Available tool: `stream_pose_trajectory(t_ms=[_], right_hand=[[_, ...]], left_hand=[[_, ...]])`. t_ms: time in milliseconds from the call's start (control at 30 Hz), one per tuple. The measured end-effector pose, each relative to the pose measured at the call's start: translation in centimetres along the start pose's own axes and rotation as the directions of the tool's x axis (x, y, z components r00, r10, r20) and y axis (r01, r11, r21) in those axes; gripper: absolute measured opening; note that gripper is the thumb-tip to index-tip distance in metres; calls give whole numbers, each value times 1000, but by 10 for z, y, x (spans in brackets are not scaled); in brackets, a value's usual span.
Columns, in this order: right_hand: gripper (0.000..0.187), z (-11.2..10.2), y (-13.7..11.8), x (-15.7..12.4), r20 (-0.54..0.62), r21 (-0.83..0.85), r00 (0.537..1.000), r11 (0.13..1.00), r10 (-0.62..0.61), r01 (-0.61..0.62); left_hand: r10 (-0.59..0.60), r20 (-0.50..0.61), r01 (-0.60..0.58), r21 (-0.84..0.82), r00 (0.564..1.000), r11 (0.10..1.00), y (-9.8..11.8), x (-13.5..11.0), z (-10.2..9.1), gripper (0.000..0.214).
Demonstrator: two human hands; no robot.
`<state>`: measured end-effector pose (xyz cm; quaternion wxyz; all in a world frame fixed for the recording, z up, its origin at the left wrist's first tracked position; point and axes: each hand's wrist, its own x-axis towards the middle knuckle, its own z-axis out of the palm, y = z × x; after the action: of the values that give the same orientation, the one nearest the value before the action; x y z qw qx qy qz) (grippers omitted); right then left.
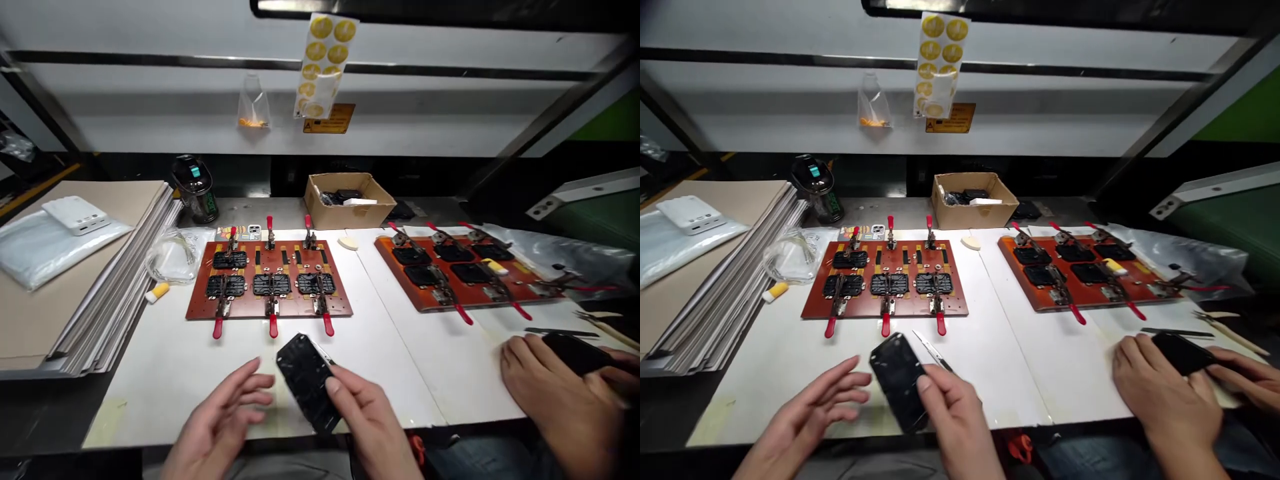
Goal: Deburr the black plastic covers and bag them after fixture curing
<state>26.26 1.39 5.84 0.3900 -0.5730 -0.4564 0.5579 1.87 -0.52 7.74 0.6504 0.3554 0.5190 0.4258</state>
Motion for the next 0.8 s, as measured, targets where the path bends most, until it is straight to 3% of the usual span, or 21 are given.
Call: stream_pose_trajectory(t_ms=[100, 200, 467, 667, 800], right_hand=[[52, 36, -9, -12, 162, 144, 983, 984, 86, -110], [53, 48, -13, -12, 230, 195, 965, 966, 122, -169], [55, 69, -16, 2, 389, 187, 913, 960, 121, -207], [57, 80, -15, 9, 433, 181, 896, 964, 101, -196], [65, 81, -12, 12, 447, 164, 885, 960, 131, -225]], left_hand=[[5, 140, -13, 56, 990, 998, 16, 15, 22, 49], [-24, 158, 3, 129, 987, 992, 24, 23, 18, 42], [-51, -66, 52, 14, 996, 999, 22, 2, -11, 39], [-89, -72, 81, -101, 993, 992, 12, -2, -27, 40], [-52, -107, 45, -68, 993, 997, 6, -5, -35, 39]])
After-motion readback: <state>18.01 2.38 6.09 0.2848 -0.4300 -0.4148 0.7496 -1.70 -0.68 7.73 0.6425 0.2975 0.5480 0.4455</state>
